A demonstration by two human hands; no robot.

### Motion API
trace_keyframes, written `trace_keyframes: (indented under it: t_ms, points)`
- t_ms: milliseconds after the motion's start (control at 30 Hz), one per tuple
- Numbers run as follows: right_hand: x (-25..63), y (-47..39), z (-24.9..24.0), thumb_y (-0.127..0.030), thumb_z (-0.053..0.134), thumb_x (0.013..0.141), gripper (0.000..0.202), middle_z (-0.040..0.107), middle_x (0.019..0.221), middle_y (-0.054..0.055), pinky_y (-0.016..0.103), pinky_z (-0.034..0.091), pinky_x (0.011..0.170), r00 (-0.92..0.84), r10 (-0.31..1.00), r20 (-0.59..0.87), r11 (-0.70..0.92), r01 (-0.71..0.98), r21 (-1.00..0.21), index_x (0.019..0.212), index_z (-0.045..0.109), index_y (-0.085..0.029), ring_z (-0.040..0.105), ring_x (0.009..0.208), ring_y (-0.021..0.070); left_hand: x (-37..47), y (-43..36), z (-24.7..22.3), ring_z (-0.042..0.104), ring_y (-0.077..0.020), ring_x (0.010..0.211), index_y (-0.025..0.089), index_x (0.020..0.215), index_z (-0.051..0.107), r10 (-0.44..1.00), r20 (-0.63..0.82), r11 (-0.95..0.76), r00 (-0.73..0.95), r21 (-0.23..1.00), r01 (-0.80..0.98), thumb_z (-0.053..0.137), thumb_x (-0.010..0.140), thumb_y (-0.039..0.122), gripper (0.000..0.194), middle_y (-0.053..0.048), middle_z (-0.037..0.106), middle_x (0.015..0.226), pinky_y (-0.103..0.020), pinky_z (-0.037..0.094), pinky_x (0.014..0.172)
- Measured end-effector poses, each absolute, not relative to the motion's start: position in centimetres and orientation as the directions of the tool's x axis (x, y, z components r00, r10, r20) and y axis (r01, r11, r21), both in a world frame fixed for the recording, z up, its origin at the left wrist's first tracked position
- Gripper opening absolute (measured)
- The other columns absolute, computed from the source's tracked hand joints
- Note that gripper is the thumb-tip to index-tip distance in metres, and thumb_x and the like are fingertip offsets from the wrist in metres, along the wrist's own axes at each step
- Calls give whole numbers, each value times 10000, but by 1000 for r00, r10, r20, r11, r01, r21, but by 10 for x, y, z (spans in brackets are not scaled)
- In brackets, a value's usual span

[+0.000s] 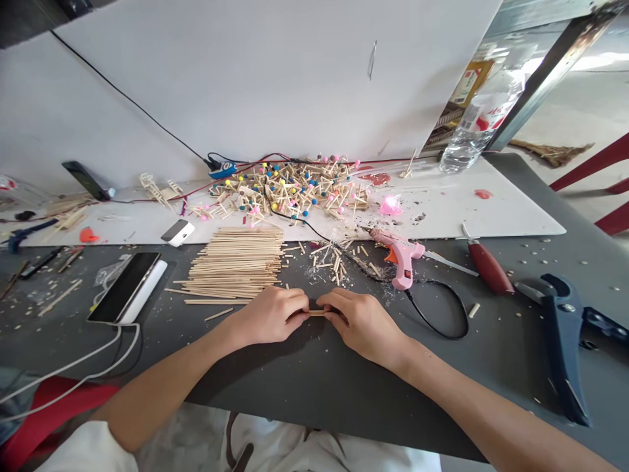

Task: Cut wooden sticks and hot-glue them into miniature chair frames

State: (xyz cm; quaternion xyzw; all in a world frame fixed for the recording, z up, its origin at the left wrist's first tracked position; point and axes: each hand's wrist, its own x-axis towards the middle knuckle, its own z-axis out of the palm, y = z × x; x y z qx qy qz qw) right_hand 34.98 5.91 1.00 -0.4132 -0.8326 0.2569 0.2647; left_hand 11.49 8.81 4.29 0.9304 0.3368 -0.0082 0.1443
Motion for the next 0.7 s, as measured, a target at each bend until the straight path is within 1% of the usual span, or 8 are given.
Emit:
trace_keyframes:
  t_ms: [200,300,400,533,700]
  points:
    - [350,59,11,-118,526,983,211,753,962,41,261,544,721,-536,805,254,559,544,-626,1060,694,-219,729,806,170,115,89,42,686,-172,782,184,910,638,633,-101,-707,767,329,626,518,987,208,145,-24,720,901,-282,424,681]
    - [350,58,13,-109,512,982,228,755,950,42,257,544,707,-537,803,260,565,544,-620,1050,699,-222,729,792,168,115,90,41,696,-173,810,183,909,647,635,-95,-692,766,370,620,530,986,193,140,-24,732,914,-274,435,707]
    - [349,58,14,-114,508,981,233,754,945,43,260,543,695,-536,803,260,566,550,-614,1050,702,-223,727,783,169,115,91,40,703,-175,828,184,913,656,639,-87,-686,764,386,617,530,993,189,149,-23,738,923,-269,444,726]
    - [349,58,14,-118,501,985,238,743,933,39,266,541,691,-541,804,247,563,556,-611,1052,705,-221,719,769,167,116,90,40,705,-178,836,181,928,660,637,-93,-692,765,370,621,507,1011,192,175,-30,737,926,-270,453,736]
    - [348,56,15,-122,480,993,259,731,962,47,272,550,717,-548,802,236,565,568,-599,1066,707,-223,723,804,173,116,88,39,701,-182,816,176,948,653,626,-110,-716,772,310,625,484,1023,209,188,-42,724,926,-276,458,714]
